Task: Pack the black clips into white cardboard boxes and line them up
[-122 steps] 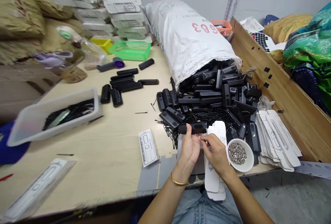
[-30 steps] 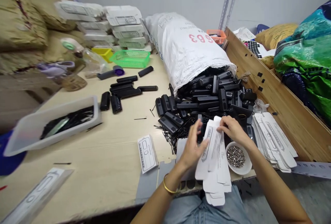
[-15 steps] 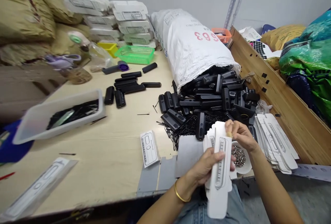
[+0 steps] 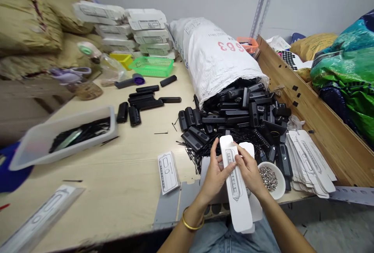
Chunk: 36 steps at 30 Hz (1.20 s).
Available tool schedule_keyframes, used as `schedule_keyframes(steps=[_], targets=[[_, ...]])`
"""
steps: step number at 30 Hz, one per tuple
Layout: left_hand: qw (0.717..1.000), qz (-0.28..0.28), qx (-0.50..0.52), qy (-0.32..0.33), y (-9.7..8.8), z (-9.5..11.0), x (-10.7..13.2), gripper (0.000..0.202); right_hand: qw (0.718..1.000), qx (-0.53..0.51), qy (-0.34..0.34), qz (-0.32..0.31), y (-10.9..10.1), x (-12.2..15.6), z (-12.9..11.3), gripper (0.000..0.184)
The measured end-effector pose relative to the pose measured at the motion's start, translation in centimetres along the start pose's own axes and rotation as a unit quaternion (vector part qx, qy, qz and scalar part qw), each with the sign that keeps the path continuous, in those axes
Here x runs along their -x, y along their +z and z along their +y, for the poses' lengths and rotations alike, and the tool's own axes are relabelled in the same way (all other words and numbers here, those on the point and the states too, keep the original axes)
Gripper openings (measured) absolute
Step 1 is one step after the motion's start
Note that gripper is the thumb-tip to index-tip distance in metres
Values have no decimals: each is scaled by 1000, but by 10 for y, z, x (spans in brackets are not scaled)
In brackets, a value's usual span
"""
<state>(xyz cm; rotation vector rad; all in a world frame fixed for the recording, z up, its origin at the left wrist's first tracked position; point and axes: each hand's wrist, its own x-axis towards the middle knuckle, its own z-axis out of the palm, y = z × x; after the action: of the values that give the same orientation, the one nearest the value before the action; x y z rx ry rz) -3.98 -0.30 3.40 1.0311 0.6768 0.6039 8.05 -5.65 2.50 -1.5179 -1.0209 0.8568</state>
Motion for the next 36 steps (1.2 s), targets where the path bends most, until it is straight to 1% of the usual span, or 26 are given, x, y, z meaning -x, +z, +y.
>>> schedule_keyframes(steps=[2,5,6,7,9,11,13,14,16,18,20,22,25,28,30,32,34,35,36], targets=[[999,5,-36,21,-2,0,0,71,1000,-24,2,1,2,-1,0,34],[995,-13,-84,50,-5,-2,2,43,998,-69,6,-3,4,-6,7,21],[994,-23,-95,53,-6,-3,2,38,997,-76,8,2,6,-8,10,21],[993,-32,-103,51,-6,-3,3,36,997,-80,11,10,7,-9,13,25],[993,-42,-109,32,-8,-4,2,39,996,-84,14,32,11,-11,17,31],[993,-32,-110,6,-10,-3,1,50,994,-93,8,60,16,-11,17,26],[994,-11,-110,-7,-14,-2,-2,62,990,-111,-2,84,20,-11,13,19],[994,-3,-109,-9,-16,-2,-3,69,989,-118,-8,89,21,-11,11,23],[995,-2,-103,-12,-19,-1,-4,79,990,-124,-17,71,22,-11,7,29],[994,-14,-103,-20,-21,-2,-2,86,991,-131,-17,34,20,-13,7,21],[992,-17,-123,-24,-21,-4,1,89,987,-160,6,21,19,-18,9,25],[988,-4,-156,-15,-19,-7,4,91,981,-186,44,39,18,-22,14,27],[983,14,-185,4,-18,-10,4,93,976,-189,86,66,22,-22,18,29],[988,4,-155,-1,-22,-7,2,99,975,-195,81,72,28,-9,16,33],[992,-2,-124,-6,-27,-4,1,101,980,-176,59,66,29,-1,14,28],[994,2,-109,-4,-33,-3,1,96,986,-149,47,61,26,0,14,25],[991,0,-128,27,-39,-5,2,85,982,-156,63,87,22,-10,17,30],[985,-6,-162,66,-41,-7,3,81,975,-174,77,113,22,-17,18,31],[970,-12,-210,122,-42,-9,3,78,966,-194,90,144,23,-26,19,33]])
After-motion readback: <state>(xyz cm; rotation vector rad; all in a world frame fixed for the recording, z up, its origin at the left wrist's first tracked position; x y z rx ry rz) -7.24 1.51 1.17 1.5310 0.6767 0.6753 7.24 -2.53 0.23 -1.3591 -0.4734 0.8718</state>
